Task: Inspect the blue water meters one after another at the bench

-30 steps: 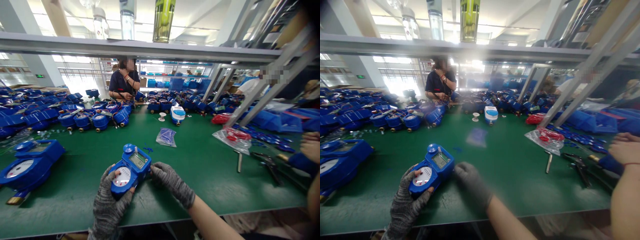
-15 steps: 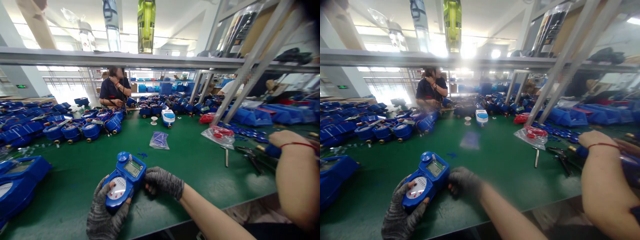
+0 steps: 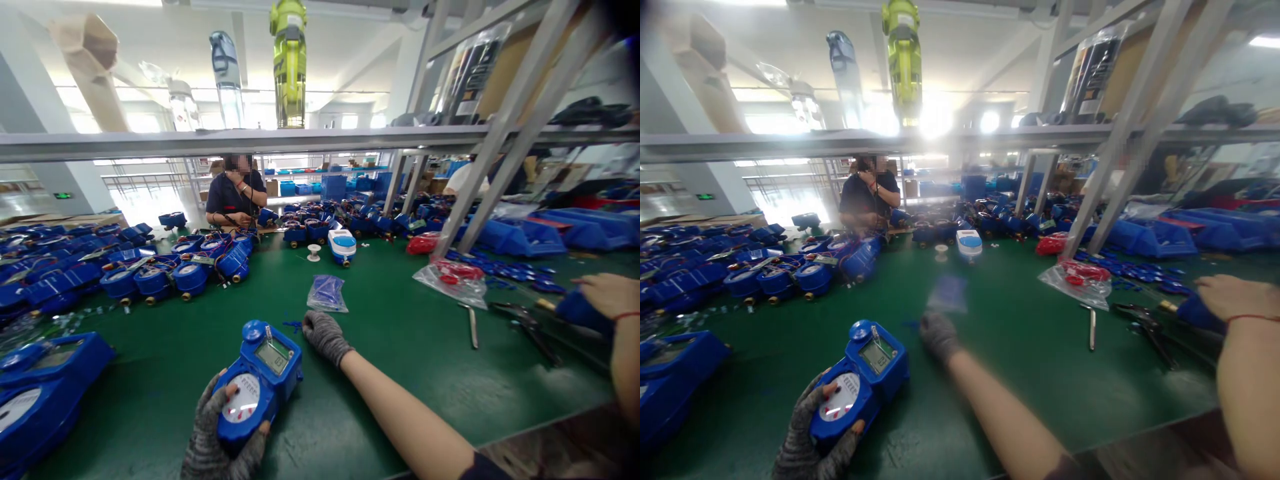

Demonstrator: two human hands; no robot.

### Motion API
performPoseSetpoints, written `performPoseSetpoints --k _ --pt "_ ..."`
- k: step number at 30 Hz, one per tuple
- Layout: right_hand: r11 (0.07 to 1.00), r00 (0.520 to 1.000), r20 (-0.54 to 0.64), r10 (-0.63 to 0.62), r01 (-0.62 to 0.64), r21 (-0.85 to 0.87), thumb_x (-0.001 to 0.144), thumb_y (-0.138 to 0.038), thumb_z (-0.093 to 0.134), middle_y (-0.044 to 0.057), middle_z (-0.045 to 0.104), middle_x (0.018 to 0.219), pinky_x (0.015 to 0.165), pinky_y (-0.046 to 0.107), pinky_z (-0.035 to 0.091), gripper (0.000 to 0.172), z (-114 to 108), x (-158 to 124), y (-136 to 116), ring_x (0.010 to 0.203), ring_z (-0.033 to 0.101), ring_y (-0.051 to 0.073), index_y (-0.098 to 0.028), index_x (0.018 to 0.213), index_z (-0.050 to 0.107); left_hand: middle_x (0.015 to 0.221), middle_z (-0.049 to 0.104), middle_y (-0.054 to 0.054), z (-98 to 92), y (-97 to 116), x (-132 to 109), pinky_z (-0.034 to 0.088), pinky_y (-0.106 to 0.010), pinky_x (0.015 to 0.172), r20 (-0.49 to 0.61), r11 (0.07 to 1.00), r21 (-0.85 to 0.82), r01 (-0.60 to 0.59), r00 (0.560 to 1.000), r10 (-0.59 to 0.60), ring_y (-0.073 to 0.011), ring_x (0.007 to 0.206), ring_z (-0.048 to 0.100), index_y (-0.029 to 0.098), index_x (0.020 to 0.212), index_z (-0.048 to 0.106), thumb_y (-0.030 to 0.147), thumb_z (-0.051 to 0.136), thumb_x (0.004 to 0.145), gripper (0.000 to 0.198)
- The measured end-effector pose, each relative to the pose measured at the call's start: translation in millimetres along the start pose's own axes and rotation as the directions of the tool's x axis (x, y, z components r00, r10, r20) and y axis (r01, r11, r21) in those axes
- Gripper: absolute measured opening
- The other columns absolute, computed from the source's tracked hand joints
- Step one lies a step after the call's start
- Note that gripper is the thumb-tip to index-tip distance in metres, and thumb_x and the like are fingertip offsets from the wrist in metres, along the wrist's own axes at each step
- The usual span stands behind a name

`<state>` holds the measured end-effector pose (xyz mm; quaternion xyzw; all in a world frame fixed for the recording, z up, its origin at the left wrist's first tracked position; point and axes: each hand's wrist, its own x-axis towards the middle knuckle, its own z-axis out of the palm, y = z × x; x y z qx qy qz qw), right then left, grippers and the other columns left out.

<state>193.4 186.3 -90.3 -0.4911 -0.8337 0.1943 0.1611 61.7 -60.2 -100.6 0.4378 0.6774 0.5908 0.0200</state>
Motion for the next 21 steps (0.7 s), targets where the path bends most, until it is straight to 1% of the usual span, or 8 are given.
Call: performPoseSetpoints --k 4,7,11,13,15,18,19,21 --pt "0.999 1.000 0.017 0.007 -0.006 -0.042 0.086 -0.020 0.053 0.010 0.071 0.092 0.077 0.027 0.042 0.019 -3.7 2.3 1.4 0.085 0.063 0.018 -0.014 0.092 0.070 0.134 0.048 -0.011 2.9 -4.4 0.3 0.050 -0.048 0.097 -0.028 0.998 -0.035 -0.045 0.999 0.044 -0.0319 0.120 0.052 0.025 0.114 0.053 0.050 0.070 0.075 0.050" --pt "0.998 1.000 0.030 -0.005 0.006 -0.056 0.087 -0.020 0.053 0.009 0.071 0.091 0.075 0.025 0.042 0.020 -6.8 4.2 0.4 0.085 0.063 0.017 -0.015 0.093 0.071 0.134 0.049 -0.011 -0.3 -5.3 2.0 0.051 -0.048 0.096 -0.014 0.999 -0.043 -0.029 0.999 0.028 -0.0317 0.118 0.054 0.025 0.114 0.054 0.052 0.068 0.075 0.049" --pt "0.996 0.999 0.023 -0.035 0.037 -0.083 0.088 -0.019 0.051 0.010 0.070 0.090 0.073 0.025 0.043 0.021 -9.1 -4.2 2.4 0.083 0.063 0.018 -0.014 0.093 0.070 0.134 0.050 -0.010 -8.2 -0.7 5.1 0.045 -0.058 0.101 -0.003 0.994 0.094 0.050 0.999 -0.050 -0.0364 0.120 0.051 0.026 0.116 0.057 0.058 0.067 0.072 0.055" --pt "0.993 0.998 0.016 -0.065 0.066 -0.099 0.088 -0.019 0.051 0.011 0.069 0.092 0.074 0.026 0.043 0.020 -7.7 -13.4 7.1 0.084 0.063 0.018 -0.014 0.094 0.070 0.137 0.048 -0.010 -8.7 5.6 4.9 0.041 -0.062 0.103 -0.018 0.984 0.143 0.105 0.994 -0.104 -0.0382 0.124 0.048 0.027 0.117 0.058 0.061 0.063 0.075 0.054" --pt "0.985 0.992 -0.011 -0.124 0.122 -0.125 0.089 -0.019 0.050 0.012 0.068 0.096 0.077 0.027 0.043 0.022 -4.5 -23.2 13.2 0.087 0.062 0.019 -0.014 0.097 0.069 0.137 0.048 -0.009 -5.6 13.6 3.5 0.039 -0.062 0.105 -0.046 0.979 0.110 0.174 0.984 -0.170 -0.0371 0.125 0.047 0.027 0.116 0.059 0.061 0.056 0.080 0.049" --pt "0.966 0.976 -0.046 -0.211 0.201 -0.162 0.091 -0.021 0.047 0.013 0.067 0.096 0.078 0.028 0.043 0.023 -0.4 -31.7 20.4 0.086 0.061 0.019 -0.015 0.096 0.069 0.136 0.051 -0.007 1.2 22.8 3.4 0.037 -0.056 0.109 -0.098 0.968 -0.012 0.251 0.963 -0.251 -0.0334 0.125 0.048 0.027 0.113 0.060 0.056 0.049 0.088 0.041" --pt "0.965 0.975 -0.045 -0.218 0.209 -0.159 0.091 -0.021 0.047 0.012 0.067 0.094 0.077 0.028 0.043 0.023 -0.2 -32.1 21.7 0.084 0.061 0.019 -0.016 0.093 0.069 0.135 0.052 -0.005 2.4 23.8 5.1 0.036 -0.055 0.111 -0.106 0.965 -0.052 0.258 0.959 -0.263 -0.0324 0.127 0.048 0.027 0.113 0.060 0.054 0.048 0.089 0.038" --pt "0.975 0.981 -0.016 -0.194 0.191 -0.117 0.090 -0.022 0.048 0.009 0.067 0.091 0.074 0.027 0.042 0.021 -1.6 -30.0 23.1 0.080 0.060 0.018 -0.016 0.089 0.069 0.135 0.054 -0.004 1.6 22.0 12.4 0.034 -0.052 0.113 -0.074 0.956 -0.140 0.257 0.960 -0.269 -0.0307 0.130 0.046 0.028 0.115 0.061 0.052 0.048 0.090 0.037"
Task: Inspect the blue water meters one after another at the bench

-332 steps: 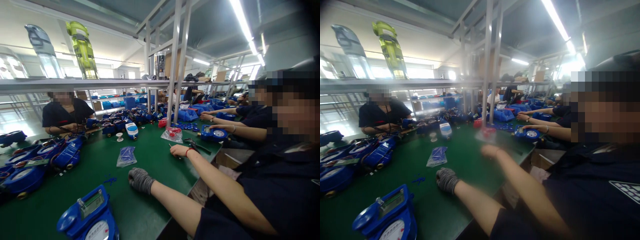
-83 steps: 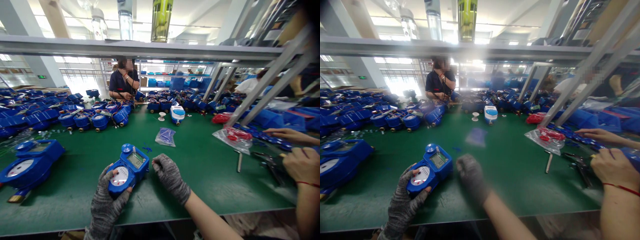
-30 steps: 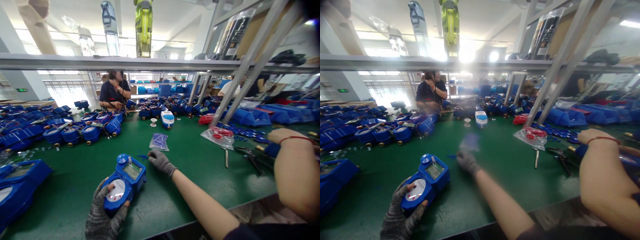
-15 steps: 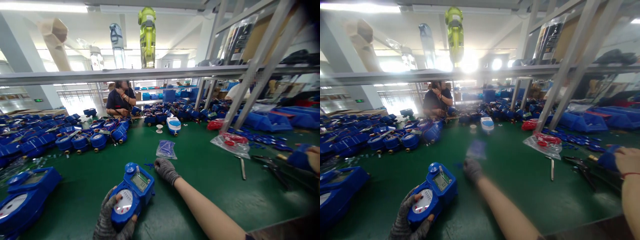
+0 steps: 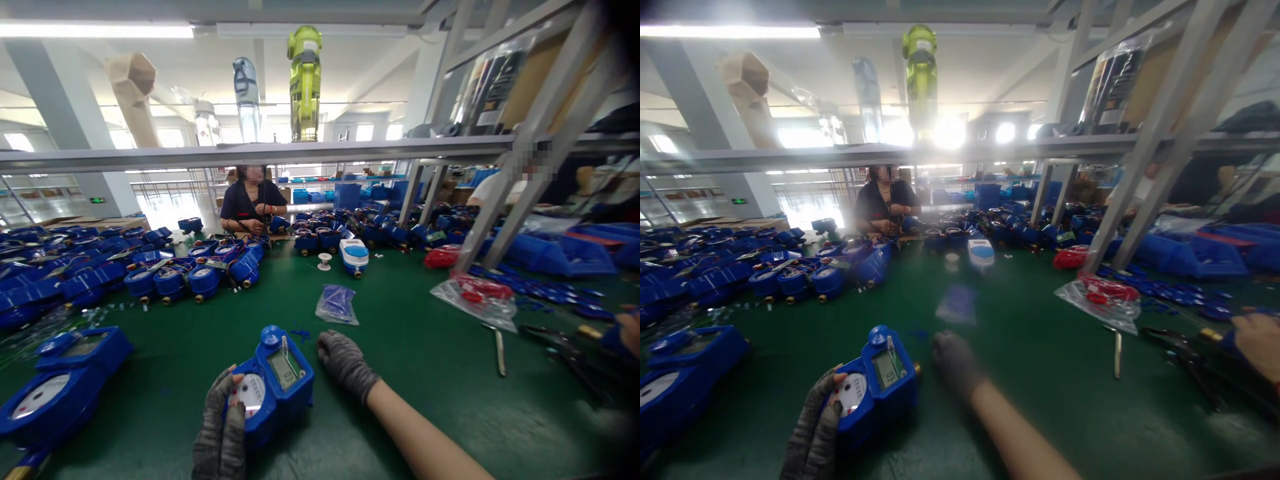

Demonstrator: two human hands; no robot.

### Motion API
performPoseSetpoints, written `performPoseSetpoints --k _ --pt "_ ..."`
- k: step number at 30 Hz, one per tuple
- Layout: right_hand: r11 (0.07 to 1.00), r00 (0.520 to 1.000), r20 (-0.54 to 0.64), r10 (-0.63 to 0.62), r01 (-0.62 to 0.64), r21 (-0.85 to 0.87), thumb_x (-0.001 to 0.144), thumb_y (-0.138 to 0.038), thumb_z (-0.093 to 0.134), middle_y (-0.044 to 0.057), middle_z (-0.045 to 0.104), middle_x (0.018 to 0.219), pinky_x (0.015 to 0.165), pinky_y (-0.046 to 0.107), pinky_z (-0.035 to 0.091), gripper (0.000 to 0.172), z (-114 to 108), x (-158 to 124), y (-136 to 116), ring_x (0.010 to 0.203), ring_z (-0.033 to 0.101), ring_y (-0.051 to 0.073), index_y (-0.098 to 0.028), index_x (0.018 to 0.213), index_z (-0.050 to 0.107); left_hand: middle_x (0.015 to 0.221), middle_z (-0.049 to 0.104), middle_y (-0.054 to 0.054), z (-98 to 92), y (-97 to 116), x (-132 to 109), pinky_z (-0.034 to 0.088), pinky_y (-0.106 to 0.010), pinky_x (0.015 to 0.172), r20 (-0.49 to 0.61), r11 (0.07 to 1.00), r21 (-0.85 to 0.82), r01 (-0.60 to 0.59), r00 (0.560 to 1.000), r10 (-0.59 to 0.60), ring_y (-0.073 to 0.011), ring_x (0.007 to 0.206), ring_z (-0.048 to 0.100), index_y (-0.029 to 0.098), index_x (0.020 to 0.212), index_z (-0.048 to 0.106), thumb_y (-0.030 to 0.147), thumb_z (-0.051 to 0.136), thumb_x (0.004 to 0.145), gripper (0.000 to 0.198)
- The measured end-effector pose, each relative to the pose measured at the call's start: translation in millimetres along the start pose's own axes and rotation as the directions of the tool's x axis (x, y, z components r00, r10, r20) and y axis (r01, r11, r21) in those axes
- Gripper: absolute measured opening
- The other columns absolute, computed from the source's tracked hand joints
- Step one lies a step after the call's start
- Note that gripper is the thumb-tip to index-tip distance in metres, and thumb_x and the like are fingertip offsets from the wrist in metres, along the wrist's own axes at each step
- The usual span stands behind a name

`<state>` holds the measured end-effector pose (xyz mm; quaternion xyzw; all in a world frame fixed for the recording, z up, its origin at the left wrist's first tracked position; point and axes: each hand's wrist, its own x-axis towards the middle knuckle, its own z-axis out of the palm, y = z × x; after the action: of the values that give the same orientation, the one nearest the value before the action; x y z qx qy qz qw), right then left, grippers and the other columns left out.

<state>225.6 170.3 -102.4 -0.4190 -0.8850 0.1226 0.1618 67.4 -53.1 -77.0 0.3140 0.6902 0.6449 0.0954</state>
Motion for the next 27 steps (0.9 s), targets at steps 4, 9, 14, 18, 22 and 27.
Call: performPoseSetpoints --k 4,9,14,18,22,27 --pt "0.993 0.995 0.056 0.080 -0.084 0.084 0.087 -0.020 0.051 0.006 0.067 0.085 0.073 0.025 0.042 0.018 -3.7 5.5 2.3 0.079 0.059 0.016 -0.017 0.088 0.069 0.136 0.055 -0.006 -10.5 -2.0 29.2 0.043 -0.048 0.107 0.247 0.977 -0.196 0.085 0.968 -0.035 -0.0307 0.127 0.050 0.025 0.120 0.061 0.052 0.056 0.086 0.043" --pt "0.991 0.997 0.028 0.075 -0.078 0.105 0.087 -0.020 0.051 0.007 0.066 0.087 0.074 0.025 0.042 0.018 -2.5 2.7 1.6 0.079 0.060 0.017 -0.016 0.088 0.069 0.135 0.056 -0.009 -17.1 5.3 52.2 0.055 -0.040 0.091 0.403 0.924 -0.306 0.230 0.910 -0.093 -0.0316 0.121 0.055 0.022 0.118 0.061 0.048 0.064 0.083 0.044" --pt "0.993 0.998 0.006 0.064 -0.065 0.098 0.087 -0.019 0.051 0.008 0.067 0.089 0.076 0.026 0.044 0.019 -4.8 -0.6 0.4 0.084 0.062 0.018 -0.017 0.089 0.069 0.119 0.066 -0.010 -5.8 15.9 38.0 0.059 -0.039 0.078 0.263 0.844 -0.353 0.403 0.909 -0.323 -0.0321 0.103 0.065 0.021 0.119 0.057 0.051 0.075 0.072 0.059" --pt "0.992 0.997 0.028 0.074 -0.076 0.096 0.086 -0.018 0.051 0.008 0.068 0.090 0.078 0.027 0.046 0.019 -6.1 -0.4 0.6 0.086 0.064 0.019 -0.017 0.089 0.069 0.106 0.070 -0.007 5.8 21.9 25.7 0.060 -0.039 0.071 0.205 0.798 -0.426 0.426 0.905 -0.374 -0.0304 0.089 0.069 0.025 0.124 0.054 0.049 0.075 0.071 0.062" --pt "0.996 0.999 0.003 0.054 -0.054 0.073 0.089 -0.020 0.048 0.009 0.069 0.094 0.080 0.028 0.046 0.021 0.7 1.2 2.9 0.088 0.064 0.019 -0.018 0.092 0.069 0.120 0.066 -0.009 13.0 33.3 30.5 0.059 -0.042 0.074 0.256 0.748 -0.480 0.458 0.889 -0.380 -0.0346 0.099 0.066 0.024 0.123 0.057 0.052 0.074 0.070 0.062" --pt "0.988 0.998 -0.010 0.064 -0.062 0.143 0.090 -0.022 0.046 0.009 0.067 0.092 0.078 0.028 0.046 0.021 5.2 1.2 9.2 0.084 0.062 0.019 -0.017 0.088 0.067 0.121 0.065 -0.013 19.4 49.6 37.0 0.059 -0.042 0.073 0.293 0.746 -0.395 0.536 0.843 -0.451 -0.0390 0.102 0.064 0.021 0.123 0.060 0.049 0.084 0.059 0.074"
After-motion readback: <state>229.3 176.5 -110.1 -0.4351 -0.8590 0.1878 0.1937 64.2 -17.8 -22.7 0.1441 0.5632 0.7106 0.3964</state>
